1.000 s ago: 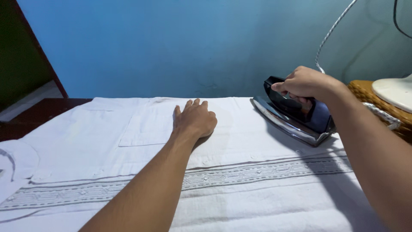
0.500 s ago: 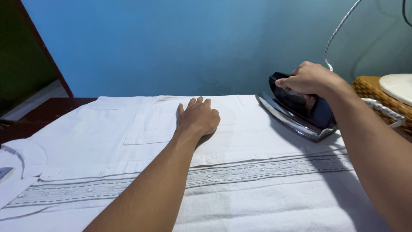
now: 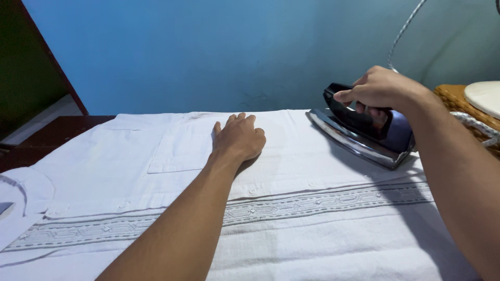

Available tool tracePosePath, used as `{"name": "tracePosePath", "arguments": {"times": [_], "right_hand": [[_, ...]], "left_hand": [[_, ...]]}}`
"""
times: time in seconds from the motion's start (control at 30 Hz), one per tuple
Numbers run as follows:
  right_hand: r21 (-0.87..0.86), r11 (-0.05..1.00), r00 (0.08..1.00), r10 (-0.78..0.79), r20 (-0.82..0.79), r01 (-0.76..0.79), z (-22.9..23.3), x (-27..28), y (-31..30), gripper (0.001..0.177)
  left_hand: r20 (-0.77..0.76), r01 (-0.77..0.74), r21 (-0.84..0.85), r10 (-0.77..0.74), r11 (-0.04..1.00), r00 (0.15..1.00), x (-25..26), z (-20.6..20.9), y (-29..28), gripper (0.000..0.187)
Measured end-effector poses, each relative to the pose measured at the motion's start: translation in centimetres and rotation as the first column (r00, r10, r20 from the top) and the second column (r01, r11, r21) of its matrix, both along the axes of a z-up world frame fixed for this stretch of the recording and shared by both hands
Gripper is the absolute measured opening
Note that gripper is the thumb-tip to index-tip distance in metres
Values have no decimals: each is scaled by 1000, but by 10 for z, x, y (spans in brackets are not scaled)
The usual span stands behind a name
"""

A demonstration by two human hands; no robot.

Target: The person irons a white shirt laid flat on a table. They smooth the fabric with their hands and use an electric iron to press the front panel and collar area repeatedly.

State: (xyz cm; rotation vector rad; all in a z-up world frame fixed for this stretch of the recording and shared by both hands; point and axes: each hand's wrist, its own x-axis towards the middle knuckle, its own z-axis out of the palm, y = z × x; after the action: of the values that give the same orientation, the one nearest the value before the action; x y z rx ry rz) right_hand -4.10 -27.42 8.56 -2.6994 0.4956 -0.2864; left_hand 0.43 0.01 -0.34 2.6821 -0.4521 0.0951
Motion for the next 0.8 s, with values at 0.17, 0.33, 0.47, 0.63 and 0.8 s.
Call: {"name": "tracePosePath", "arguments": {"times": [0.17, 0.33, 0.47, 0.63, 0.8], "right_hand": [[105, 991, 996, -84, 35, 80, 3, -3, -8, 35], [154, 981, 993, -120, 8, 118, 8, -14, -15, 41], [136, 979, 988, -152, 0, 150, 28, -25, -19, 44], [59, 979, 979, -194, -64, 197, 37, -41, -15, 43], [147, 966, 953, -170, -250, 211, 31, -53, -11, 47]], "left_hand": [[12, 5, -10, -5, 1000, 1000, -3, 2, 2, 59], [13, 3, -10, -3, 1000, 1000, -2, 1, 0, 60], [-5, -12, 20, 12, 1000, 1000, -1, 5, -1, 59], [-6, -14, 16, 14, 1000, 1000, -7, 7, -1, 59], [-6, 0, 18, 0, 1000, 1000, -11, 8, 0, 55]]}}
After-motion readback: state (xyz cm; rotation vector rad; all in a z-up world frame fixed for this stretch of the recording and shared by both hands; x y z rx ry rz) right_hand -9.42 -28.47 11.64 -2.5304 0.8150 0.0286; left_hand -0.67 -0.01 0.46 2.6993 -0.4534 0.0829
